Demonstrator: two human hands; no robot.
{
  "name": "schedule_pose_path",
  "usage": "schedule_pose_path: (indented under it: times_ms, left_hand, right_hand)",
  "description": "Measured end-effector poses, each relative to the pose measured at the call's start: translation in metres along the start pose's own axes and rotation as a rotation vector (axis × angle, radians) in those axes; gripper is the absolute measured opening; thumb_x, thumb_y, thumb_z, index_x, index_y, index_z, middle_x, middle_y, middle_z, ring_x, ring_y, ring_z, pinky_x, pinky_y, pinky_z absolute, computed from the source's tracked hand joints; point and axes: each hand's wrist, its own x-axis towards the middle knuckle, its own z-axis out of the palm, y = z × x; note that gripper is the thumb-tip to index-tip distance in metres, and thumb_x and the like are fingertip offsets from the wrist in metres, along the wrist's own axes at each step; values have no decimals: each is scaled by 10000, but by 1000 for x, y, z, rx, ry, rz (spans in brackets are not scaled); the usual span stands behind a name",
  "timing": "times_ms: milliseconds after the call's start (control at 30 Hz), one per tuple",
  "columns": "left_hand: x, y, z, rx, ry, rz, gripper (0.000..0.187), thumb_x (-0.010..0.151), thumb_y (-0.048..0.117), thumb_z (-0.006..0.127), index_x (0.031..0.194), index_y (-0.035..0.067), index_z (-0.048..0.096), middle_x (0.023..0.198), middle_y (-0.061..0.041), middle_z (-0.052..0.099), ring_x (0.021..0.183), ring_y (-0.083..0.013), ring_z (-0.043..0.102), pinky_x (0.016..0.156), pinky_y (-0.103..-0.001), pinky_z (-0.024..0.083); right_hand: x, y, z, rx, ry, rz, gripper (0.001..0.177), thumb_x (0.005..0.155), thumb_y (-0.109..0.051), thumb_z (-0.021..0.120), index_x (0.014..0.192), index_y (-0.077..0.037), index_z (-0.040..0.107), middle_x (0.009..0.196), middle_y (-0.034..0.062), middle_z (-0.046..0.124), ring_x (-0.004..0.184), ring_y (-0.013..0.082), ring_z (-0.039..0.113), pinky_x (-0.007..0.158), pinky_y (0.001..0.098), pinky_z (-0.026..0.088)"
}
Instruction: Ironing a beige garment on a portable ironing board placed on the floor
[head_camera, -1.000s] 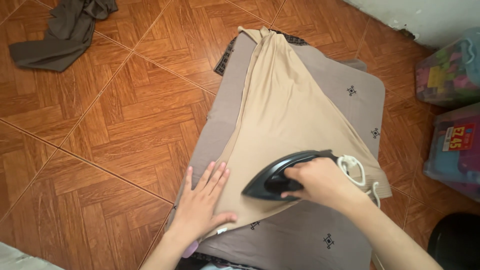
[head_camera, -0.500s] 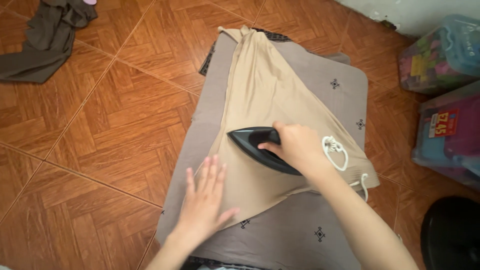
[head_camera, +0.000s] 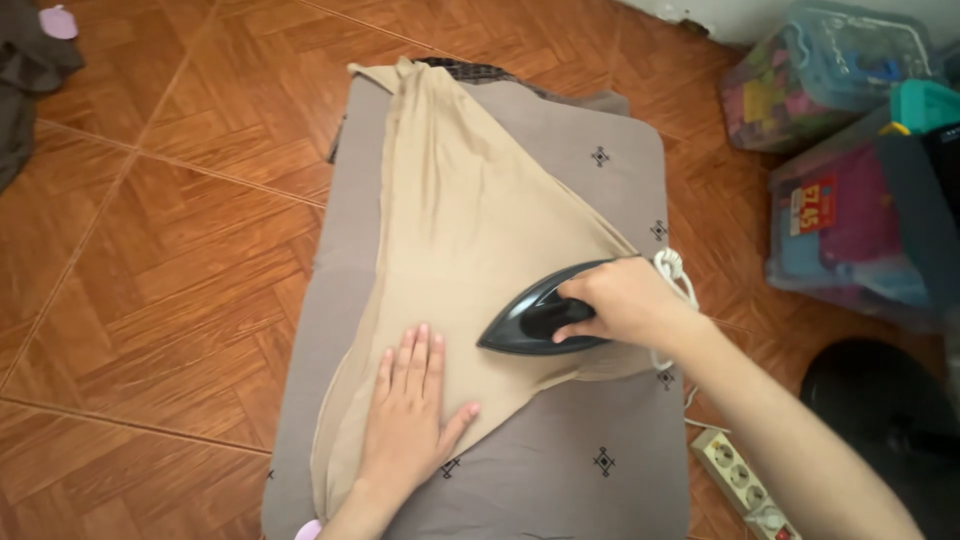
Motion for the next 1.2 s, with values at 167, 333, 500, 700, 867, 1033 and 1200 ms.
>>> schedule_pose_path:
  times_ms: [167, 333, 500, 700, 867, 1033, 1200]
  left_hand:
    - [3, 2, -1, 28, 36, -4, 931, 859, 610, 584, 1484, -48, 380, 1564, -257, 342, 1485, -369, 260, 1186, -518, 185]
    - [2, 1, 0, 34, 44, -16, 961, 852, 624, 580, 1488, -63, 364, 1580, -252, 339, 1497, -358, 259, 1194, -511, 188]
    - [3, 1, -2, 38, 46, -7, 997, 845, 665, 570, 1498, -58, 359, 1576, -241, 340, 1495, -358, 262, 1192, -519, 182]
    - [2, 1, -2, 24, 64, -7, 1040, 816, 702, 576, 1498, -51, 355, 1573, -238, 340, 1492, -352, 266, 1197, -523, 180]
    - [3, 2, -3, 22, 60, -9, 1047, 812, 707, 580, 1503, -46, 354, 1578, -233, 344, 1494, -351, 265, 1196, -521, 182]
    - [4, 3, -6, 26, 37, -16, 1076, 795, 717, 581, 1507, -54, 343, 1577, -235, 340, 1492, -358, 263, 1195, -528, 181]
    - [3, 1, -4, 44, 33, -5, 1078, 805, 730, 561, 1509, -56, 340, 1579, -236, 334, 1496, -356, 259, 1197, -530, 179]
  right_hand:
    - [-12, 5, -12, -16, -22, -53, 501, 648, -570, 804, 845, -114, 739, 724, 85, 709, 716, 350, 702, 624, 461, 542]
    - [-14, -5, 11, 5, 268, -154, 534, 841, -575, 709, 658, -74, 716, 608, 97, 637, 654, 314, 647, 669, 426, 484]
    - [-16, 4, 15, -24, 341, -209, 467, 834, -509, 707, 639, -84, 695, 613, 64, 636, 641, 273, 629, 700, 400, 439]
    - [-23, 35, 9, -80, 342, -97, 434, 746, -503, 746, 612, -93, 696, 575, 62, 612, 621, 263, 607, 705, 410, 407]
    - [-24, 22, 9, -27, 332, -50, 409, 730, -476, 753, 599, -97, 678, 603, 58, 624, 646, 255, 613, 706, 390, 408]
    - [-23, -5, 12, 44, 412, -189, 363, 740, -433, 771, 636, -101, 668, 651, 17, 660, 685, 214, 634, 731, 372, 415]
    - [-23, 15, 8, 15, 372, -187, 364, 709, -435, 783, 626, -99, 668, 631, 17, 654, 683, 209, 633, 734, 379, 407]
